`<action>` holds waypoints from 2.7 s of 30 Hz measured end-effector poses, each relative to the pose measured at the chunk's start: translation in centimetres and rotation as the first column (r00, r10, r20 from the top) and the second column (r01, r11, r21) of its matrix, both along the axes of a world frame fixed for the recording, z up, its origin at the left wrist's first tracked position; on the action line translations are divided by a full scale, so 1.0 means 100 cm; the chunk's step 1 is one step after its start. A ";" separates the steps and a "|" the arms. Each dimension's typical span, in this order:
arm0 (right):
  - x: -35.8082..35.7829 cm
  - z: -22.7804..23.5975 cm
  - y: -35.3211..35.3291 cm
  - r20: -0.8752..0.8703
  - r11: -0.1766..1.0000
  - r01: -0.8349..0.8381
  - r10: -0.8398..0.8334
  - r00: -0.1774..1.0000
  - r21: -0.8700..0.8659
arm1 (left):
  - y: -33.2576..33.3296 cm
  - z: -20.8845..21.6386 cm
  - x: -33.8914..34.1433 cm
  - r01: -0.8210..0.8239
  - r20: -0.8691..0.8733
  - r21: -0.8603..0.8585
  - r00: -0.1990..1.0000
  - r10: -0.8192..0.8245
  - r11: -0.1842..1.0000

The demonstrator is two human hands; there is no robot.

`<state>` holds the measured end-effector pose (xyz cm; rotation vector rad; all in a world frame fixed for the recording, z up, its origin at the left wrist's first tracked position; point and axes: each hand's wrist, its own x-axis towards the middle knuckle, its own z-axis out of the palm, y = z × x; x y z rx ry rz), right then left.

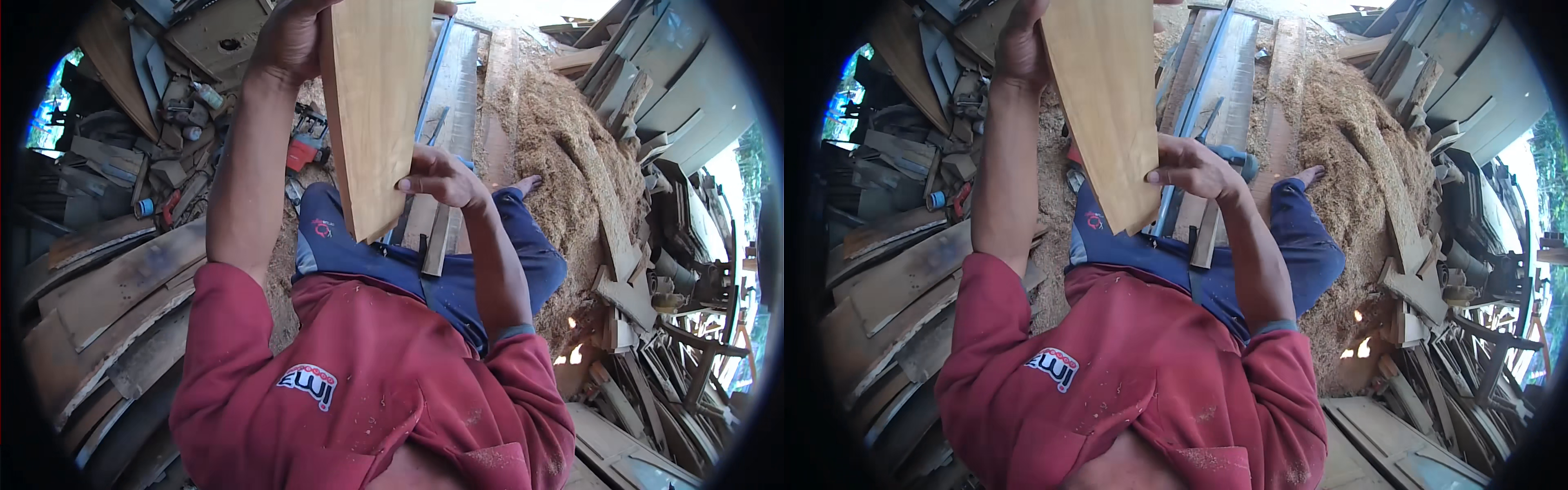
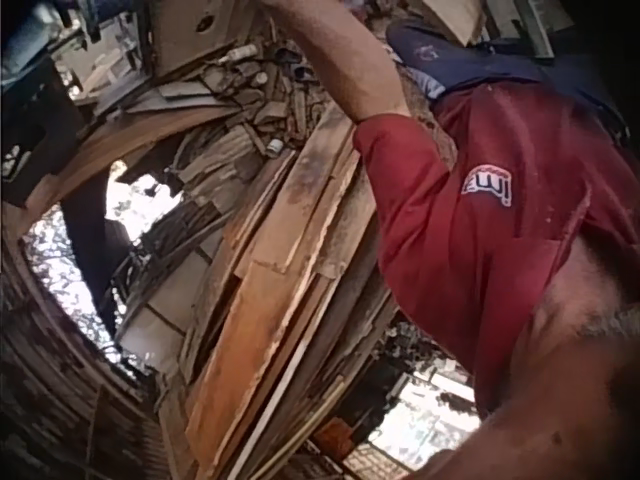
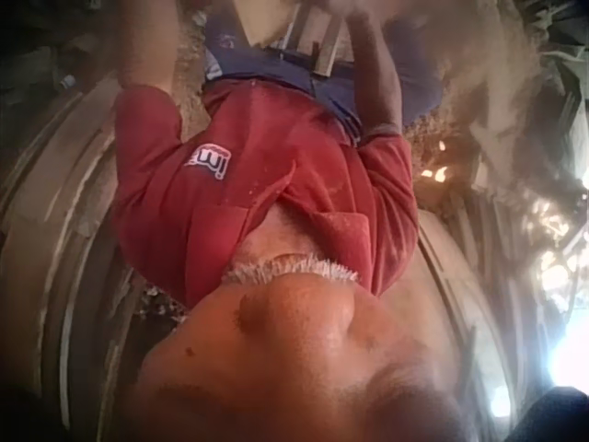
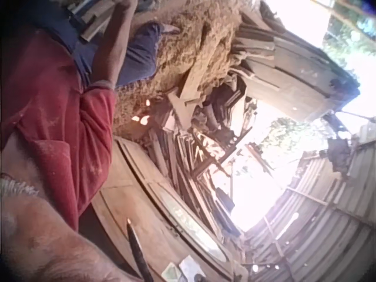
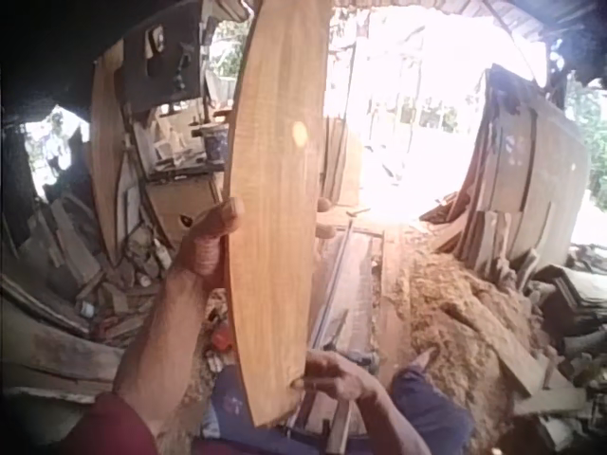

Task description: The person joins wooden frame pieces by tapping them together with a hammer and wooden block, and using a chisel to adjust the fit.

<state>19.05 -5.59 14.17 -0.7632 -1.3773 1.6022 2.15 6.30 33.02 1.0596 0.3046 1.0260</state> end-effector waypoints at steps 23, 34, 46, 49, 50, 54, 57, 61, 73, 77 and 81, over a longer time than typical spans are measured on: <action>-0.031 -0.068 -0.008 0.523 0.901 0.181 -0.382 0.762 0.394 | -0.037 -0.067 -0.009 -0.221 -0.197 0.486 0.915 0.353 0.845; -0.029 -0.071 -0.017 0.531 0.882 0.233 -0.438 0.726 0.409 | -0.050 -0.073 -0.004 -0.206 -0.187 0.442 0.931 0.315 0.873; -0.031 -0.091 -0.032 0.558 0.885 0.236 -0.440 0.704 0.401 | -0.037 -0.115 -0.022 0.020 -0.312 0.712 0.905 0.290 0.702; -0.034 -0.094 -0.034 0.543 0.891 0.246 -0.432 0.720 0.382 | -0.035 -0.128 -0.038 0.047 -0.318 0.829 0.860 0.400 0.557; -0.035 -0.098 -0.035 0.545 0.894 0.245 -0.427 0.721 0.375 | -0.039 -0.131 -0.044 0.061 -0.331 0.838 0.847 0.416 0.542; -0.037 -0.119 -0.038 0.511 0.867 0.244 -0.461 0.726 0.435 | -0.059 -0.144 -0.047 0.045 -0.244 0.680 0.955 0.168 0.732; -0.045 -0.123 -0.052 0.562 0.896 0.234 -0.422 0.712 0.376 | -0.073 -0.156 -0.055 0.081 -0.268 0.746 0.945 0.187 0.661; -0.041 -0.116 -0.054 0.593 0.906 0.245 -0.414 0.691 0.346 | -0.067 -0.162 -0.062 0.128 -0.314 0.853 0.901 0.300 0.506; 0.014 -0.194 -0.009 0.966 0.537 0.828 -0.256 -0.022 0.162 | -0.085 -0.157 -0.057 0.039 -0.235 0.683 0.957 0.170 0.729; 0.051 -0.172 -0.004 0.884 0.442 0.891 -0.371 0.286 -0.102 | -0.074 -0.158 -0.063 0.075 -0.232 0.833 0.947 0.222 0.548; 0.057 -0.093 -0.027 0.325 0.417 0.903 -0.844 0.427 -0.103 | -0.076 -0.176 -0.061 -0.045 -0.108 0.751 0.976 0.190 0.659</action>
